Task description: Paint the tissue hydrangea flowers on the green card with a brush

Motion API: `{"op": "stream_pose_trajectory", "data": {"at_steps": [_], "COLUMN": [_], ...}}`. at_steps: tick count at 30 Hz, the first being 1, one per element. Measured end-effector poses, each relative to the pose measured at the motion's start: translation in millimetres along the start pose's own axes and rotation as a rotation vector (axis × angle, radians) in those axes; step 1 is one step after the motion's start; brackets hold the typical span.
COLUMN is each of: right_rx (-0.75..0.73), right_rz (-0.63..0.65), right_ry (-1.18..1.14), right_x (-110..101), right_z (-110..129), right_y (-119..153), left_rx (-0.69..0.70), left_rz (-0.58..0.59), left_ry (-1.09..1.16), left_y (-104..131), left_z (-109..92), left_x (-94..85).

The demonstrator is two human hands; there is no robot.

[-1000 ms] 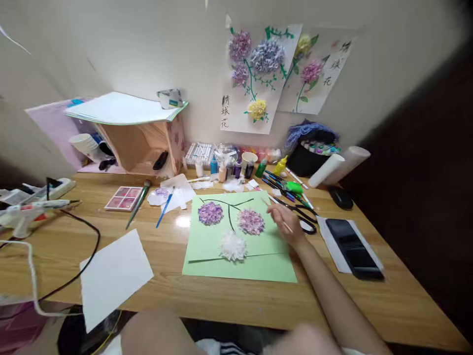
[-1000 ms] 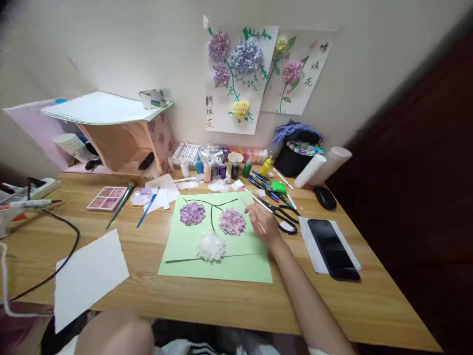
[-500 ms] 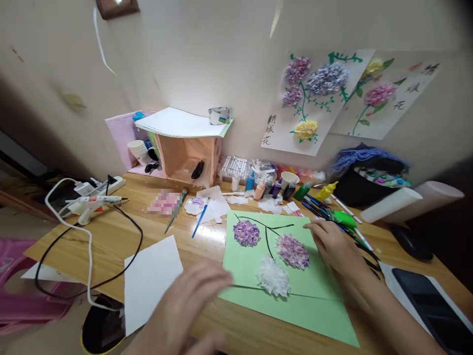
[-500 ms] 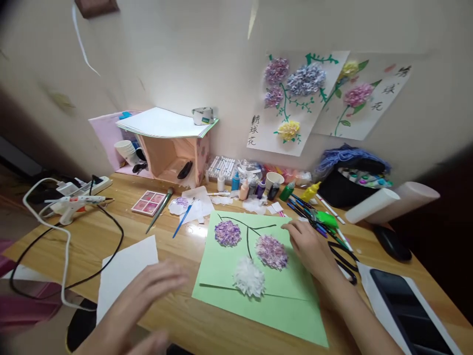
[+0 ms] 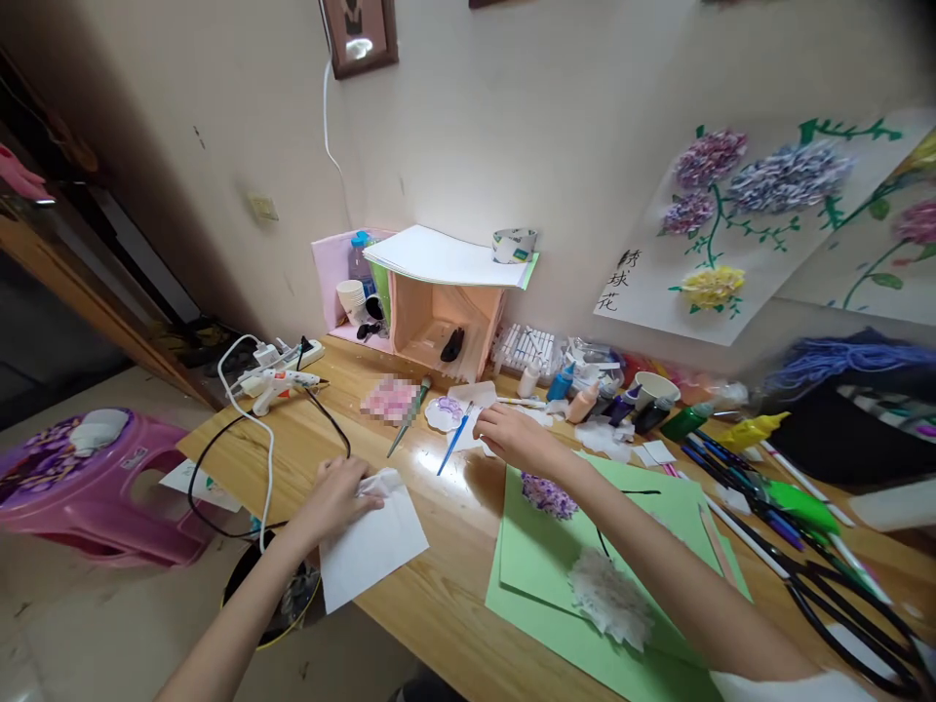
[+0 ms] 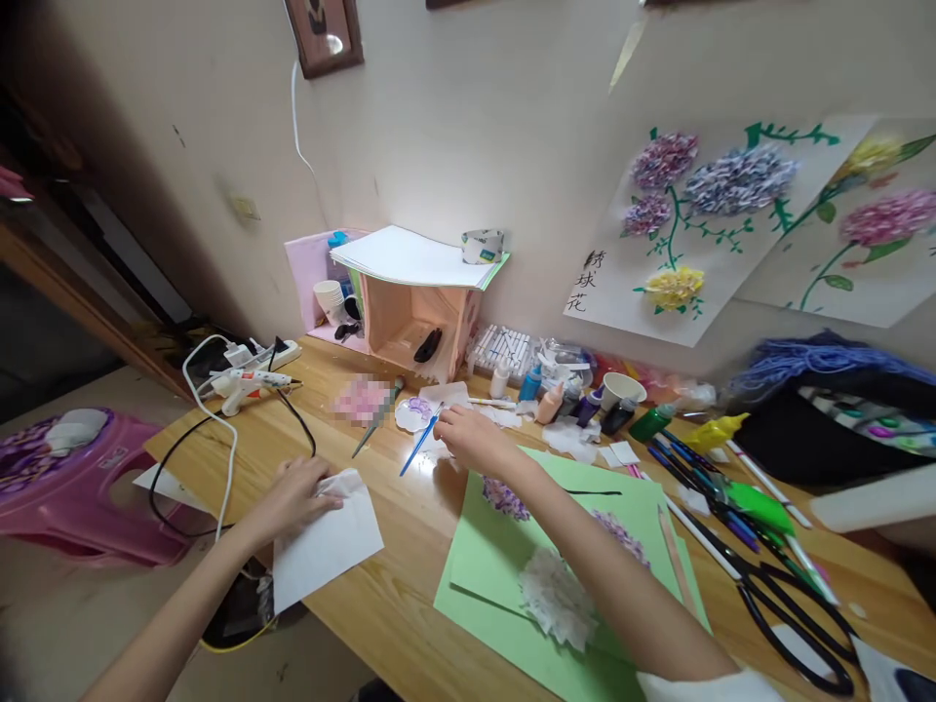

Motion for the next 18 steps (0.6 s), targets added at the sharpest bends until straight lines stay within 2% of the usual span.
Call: {"op": "stream_pose_trajectory", "data": {"at_steps": [3, 5, 9, 13, 15, 18], "right_rx": [0.025, 0.046, 0.102, 0.142, 0.156, 0.183], "right_rz": [-0.02, -0.033, -0.054, -0.055, -0.049, -0.049], "right_ry": [-0.017, -0.03, -0.054, -0.078, -0.097, -0.142], "right_x": [-5, -9, -13, -9, -7, -8], "right_z": [-5, -11, -23, -28, -29, -33], "right_y": [-1, 4, 17, 28, 35, 47], "left_rx": [0.025, -0.004, -0.175, -0.334, -0.387, -0.397], "left_rz": [0.051, 0.029, -0.141, -0.288, -0.346, -0.422], "left_ry": [0.145, 0.236, 0.317, 0.349, 0.362, 0.391], "left_y": [-9, -23, -77, -131, -145, -151], "left_z": [-8, -4, 18, 33, 35, 32], "left_x": [-5.7, -14.9, -38.6, -47.6, -48.7, -54.8]}}
Point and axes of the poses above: each hand's wrist, its own y-axis away from the middle knuckle, its own x-axis out of the palm, z = x × y, the point moved 9 cm from there along -y, towards the middle knuckle, and after that the axes turned 3 degrees about -y, right-handed, at the moved point
